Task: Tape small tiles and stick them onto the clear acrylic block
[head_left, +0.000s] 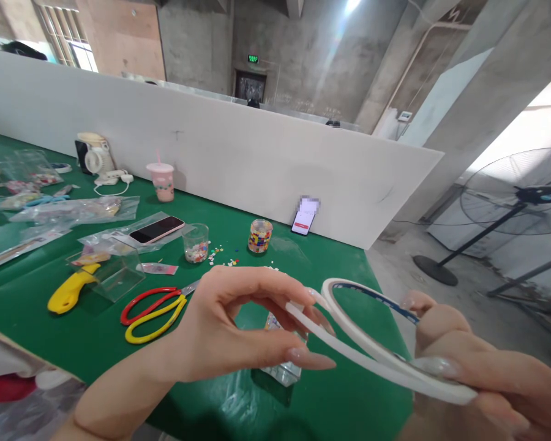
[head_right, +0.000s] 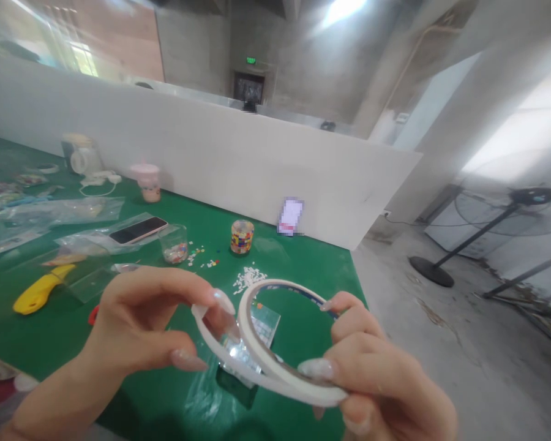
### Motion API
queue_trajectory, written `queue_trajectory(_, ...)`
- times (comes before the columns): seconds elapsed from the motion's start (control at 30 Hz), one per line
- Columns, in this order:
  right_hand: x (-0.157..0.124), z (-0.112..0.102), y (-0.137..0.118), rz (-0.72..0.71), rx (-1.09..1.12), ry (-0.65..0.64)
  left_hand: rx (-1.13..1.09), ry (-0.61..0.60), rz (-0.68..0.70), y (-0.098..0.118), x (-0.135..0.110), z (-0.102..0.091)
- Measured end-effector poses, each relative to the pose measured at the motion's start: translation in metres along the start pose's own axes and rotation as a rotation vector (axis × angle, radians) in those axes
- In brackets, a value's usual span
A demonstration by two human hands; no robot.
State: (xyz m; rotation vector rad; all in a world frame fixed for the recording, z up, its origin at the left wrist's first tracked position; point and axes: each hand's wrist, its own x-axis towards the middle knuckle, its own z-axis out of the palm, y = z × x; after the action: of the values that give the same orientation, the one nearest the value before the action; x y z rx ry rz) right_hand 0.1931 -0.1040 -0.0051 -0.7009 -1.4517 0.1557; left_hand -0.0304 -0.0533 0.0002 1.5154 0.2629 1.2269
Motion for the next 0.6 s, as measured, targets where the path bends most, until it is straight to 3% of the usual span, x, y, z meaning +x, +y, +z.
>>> queue_trajectory(0.17, -0.0018, 0.0026, 0.0010, 0.012, 0.059, -0.039, 0.043, 0.003, 0.019, 0.0006, -0.0021, 0.0000)
queue_trajectory(0.4, -0.0019, 0.0060, -0.0053, 0.052, -0.014, 0.063, 0.023, 0.023, 0.073, 0.0022, -0.0024, -0.0005)
queue_trajectory(0.6, -0.0028, 0.0056, -0.0041, 0.048, -0.008, 0.077, 0.051, 0.091, 0.074, 0.0042, -0.0015, 0.0016)
